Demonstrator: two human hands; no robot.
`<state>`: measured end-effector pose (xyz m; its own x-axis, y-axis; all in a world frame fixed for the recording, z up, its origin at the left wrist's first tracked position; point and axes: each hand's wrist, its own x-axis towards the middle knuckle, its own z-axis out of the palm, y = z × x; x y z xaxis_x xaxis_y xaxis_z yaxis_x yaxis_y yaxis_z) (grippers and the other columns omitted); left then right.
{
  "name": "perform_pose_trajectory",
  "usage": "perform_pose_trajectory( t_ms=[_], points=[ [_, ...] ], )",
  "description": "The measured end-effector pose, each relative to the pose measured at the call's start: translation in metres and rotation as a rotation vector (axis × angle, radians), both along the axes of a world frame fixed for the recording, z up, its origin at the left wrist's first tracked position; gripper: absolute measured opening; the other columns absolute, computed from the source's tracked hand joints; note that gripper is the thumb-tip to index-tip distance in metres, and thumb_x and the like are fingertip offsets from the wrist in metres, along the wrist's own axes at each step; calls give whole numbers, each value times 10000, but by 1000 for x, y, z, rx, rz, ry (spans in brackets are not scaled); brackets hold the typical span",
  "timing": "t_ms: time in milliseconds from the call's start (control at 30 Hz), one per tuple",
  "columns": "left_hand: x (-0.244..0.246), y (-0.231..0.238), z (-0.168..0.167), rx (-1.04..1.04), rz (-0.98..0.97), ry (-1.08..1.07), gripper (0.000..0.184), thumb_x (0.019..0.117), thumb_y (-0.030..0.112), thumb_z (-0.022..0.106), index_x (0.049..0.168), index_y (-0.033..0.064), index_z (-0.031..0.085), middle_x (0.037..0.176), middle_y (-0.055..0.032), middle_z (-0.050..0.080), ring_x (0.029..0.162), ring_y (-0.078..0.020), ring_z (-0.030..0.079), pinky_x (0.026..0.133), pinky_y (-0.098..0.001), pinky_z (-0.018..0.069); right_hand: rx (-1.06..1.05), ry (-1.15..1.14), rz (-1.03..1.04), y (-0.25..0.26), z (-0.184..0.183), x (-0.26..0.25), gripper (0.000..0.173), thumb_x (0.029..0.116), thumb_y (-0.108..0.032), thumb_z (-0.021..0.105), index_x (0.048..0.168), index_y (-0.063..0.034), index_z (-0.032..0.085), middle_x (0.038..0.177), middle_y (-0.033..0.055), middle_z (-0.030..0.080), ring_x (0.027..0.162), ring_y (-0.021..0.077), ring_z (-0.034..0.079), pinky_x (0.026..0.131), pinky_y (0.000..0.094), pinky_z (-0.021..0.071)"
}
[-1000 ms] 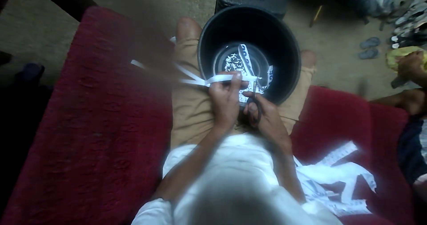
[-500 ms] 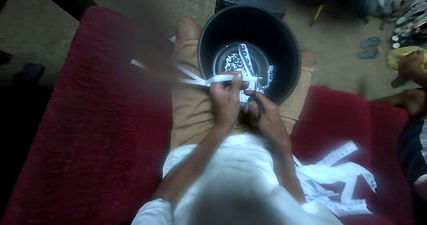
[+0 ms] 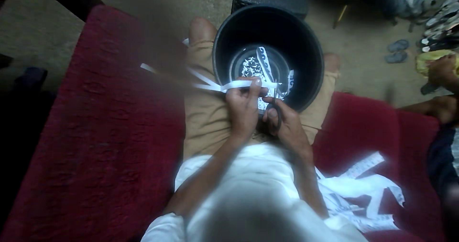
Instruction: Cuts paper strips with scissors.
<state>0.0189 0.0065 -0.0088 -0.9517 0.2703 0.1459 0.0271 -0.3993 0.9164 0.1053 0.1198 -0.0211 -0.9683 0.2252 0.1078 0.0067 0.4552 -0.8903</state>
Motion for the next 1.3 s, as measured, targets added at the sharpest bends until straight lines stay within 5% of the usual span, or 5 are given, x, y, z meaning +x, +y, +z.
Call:
perform_pose_trajectory(
  t_ms=[900,1133,1300],
  points=[
    [0,0,0,-6,2,-8,137,1047,134,594,1162,59,602,962,-26,686,769,-97,697,732,-260,622,-3,-3,-17,-1,0,1,426,1078,-417,468,1342,-103,582,746,13,610,482,99,509,410,250,457],
    [-1,0,0,-20,11,-7,143,1054,146,583,1163,55,599,968,-30,689,779,-96,696,732,-253,614,-40,3,-37,-2,2,2,322,1067,-274,528,1329,-104,606,740,28,612,479,110,518,410,253,466],
    [-1,-1,2,-20,13,-18,149,1051,148,590,1170,59,601,973,-26,694,788,-98,701,738,-258,617,-36,-60,9,-1,3,6,446,1078,-433,445,1372,-122,573,796,9,630,529,108,539,445,272,479]
  ],
)
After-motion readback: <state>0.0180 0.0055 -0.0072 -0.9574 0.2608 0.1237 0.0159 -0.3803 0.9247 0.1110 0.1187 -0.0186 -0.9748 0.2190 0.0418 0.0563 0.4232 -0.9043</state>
